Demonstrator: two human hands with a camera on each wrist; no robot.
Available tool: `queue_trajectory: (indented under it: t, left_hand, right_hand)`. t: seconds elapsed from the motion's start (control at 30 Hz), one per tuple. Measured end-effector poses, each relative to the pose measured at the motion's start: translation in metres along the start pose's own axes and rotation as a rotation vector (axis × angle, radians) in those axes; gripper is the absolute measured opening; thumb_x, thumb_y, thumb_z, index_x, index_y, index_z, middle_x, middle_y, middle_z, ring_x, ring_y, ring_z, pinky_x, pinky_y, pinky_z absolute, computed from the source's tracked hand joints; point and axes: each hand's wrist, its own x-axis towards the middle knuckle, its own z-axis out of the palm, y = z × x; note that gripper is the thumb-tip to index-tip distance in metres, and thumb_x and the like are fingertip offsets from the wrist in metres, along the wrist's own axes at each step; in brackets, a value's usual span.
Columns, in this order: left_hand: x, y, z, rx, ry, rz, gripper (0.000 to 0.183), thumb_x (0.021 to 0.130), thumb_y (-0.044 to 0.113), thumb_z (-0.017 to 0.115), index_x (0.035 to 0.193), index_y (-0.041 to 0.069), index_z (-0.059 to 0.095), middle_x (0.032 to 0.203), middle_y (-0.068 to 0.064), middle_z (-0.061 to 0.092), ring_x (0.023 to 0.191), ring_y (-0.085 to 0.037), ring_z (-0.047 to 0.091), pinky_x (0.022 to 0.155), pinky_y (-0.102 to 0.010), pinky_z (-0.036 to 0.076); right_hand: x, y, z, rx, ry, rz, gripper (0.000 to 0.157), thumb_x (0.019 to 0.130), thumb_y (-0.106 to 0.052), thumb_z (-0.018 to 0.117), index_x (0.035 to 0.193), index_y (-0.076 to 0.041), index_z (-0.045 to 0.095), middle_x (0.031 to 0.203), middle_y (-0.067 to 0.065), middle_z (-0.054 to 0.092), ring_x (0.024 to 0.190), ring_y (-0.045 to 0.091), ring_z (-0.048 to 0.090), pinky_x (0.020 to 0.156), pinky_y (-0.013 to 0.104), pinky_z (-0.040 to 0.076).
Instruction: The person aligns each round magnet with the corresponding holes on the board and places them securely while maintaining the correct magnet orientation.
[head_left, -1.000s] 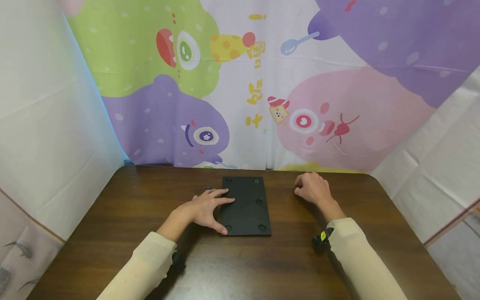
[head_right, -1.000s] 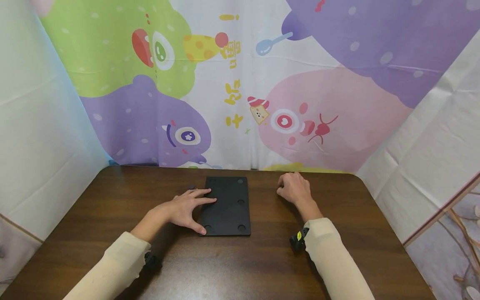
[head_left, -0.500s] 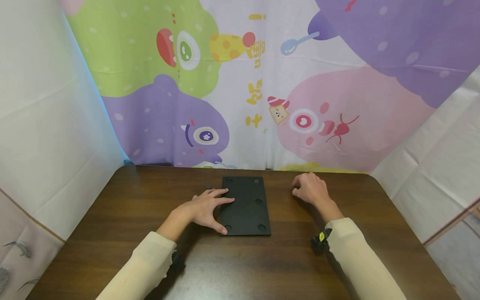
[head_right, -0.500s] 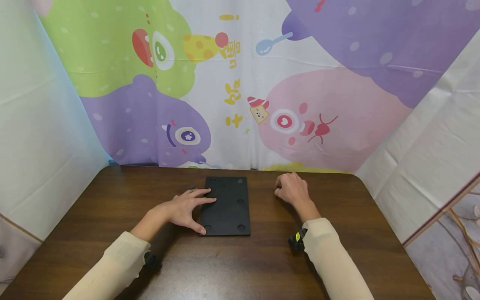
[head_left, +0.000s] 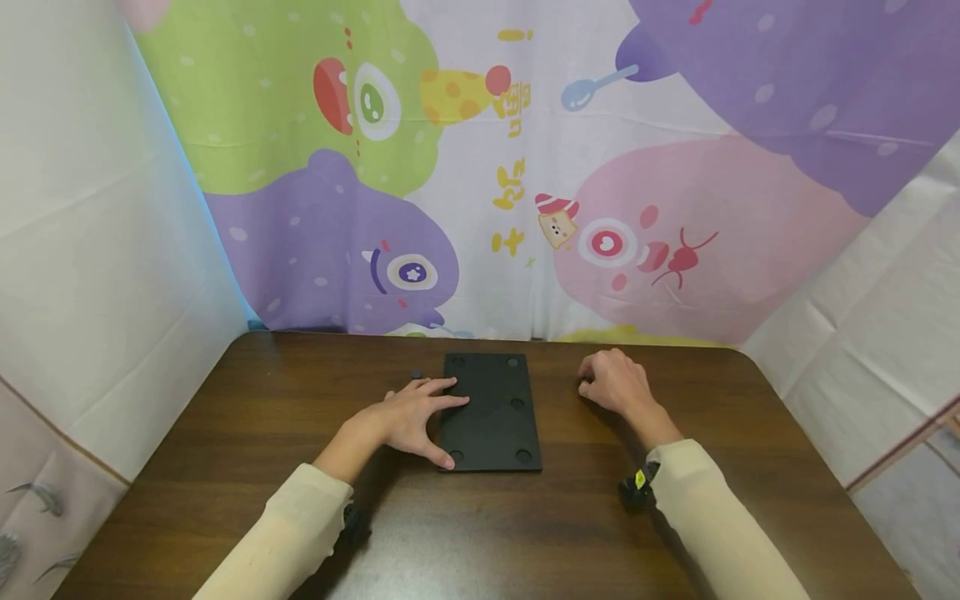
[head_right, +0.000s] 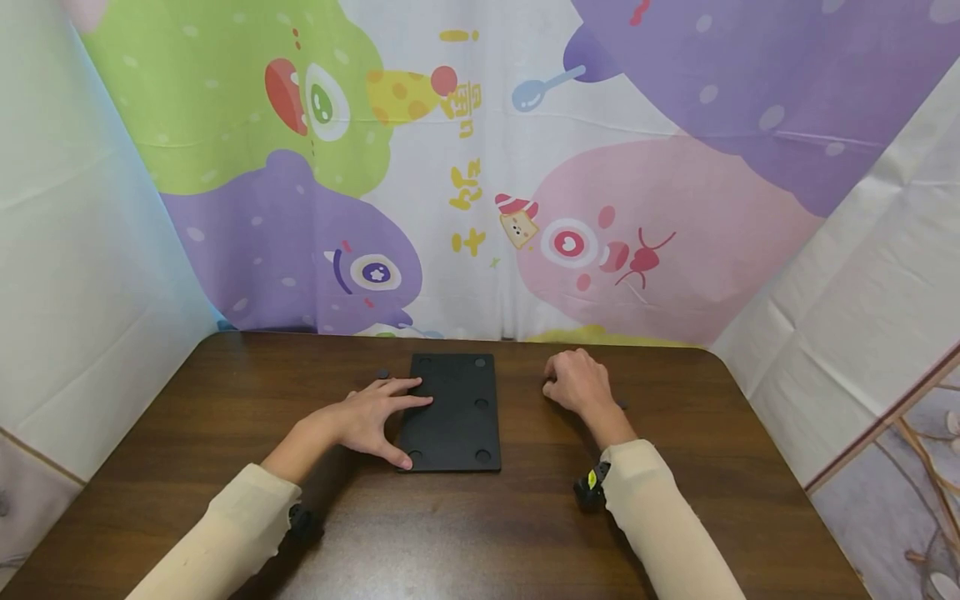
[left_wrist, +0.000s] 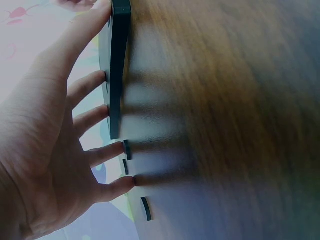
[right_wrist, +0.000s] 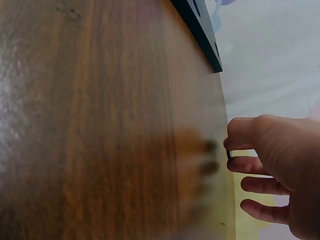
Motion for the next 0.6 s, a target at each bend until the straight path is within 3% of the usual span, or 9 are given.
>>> queue_trajectory:
  t: [0.33, 0.6]
  left_hand:
    - [-0.003, 0.005, -0.003, -0.012, -0.003, -0.004, 0.118, 0.072, 0.091, 0.085, 0.173, 0.049, 0.042, 0.192, 0.002, 0.018, 0.174, -0.056, 0.019, 0.121, -0.098, 0.021]
    - [-0.001, 0.003, -0.001, -0.025, 0.002, -0.006, 0.121, 0.069, 0.092, 0.087, 0.173, 0.048, 0.043, 0.192, 0.003, 0.019, 0.176, -0.053, 0.018, 0.123, -0.097, 0.02]
  right_hand:
    - [-0.002, -0.006, 0.004, 0.0, -0.004, -0.019, 0.02, 0.094, -0.02, 0.081, 0.113, -0.014, 0.087, 0.122, 0.009, 0.085, 0.122, 0.039, 0.074, 0.091, 0.063, 0.064]
    - [-0.004, -0.011, 0.004, -0.02, 0.007, -0.034, 0.021, 0.094, -0.019, 0.08, 0.113, -0.015, 0.088, 0.121, 0.008, 0.085, 0.12, 0.038, 0.073, 0.087, 0.062, 0.064]
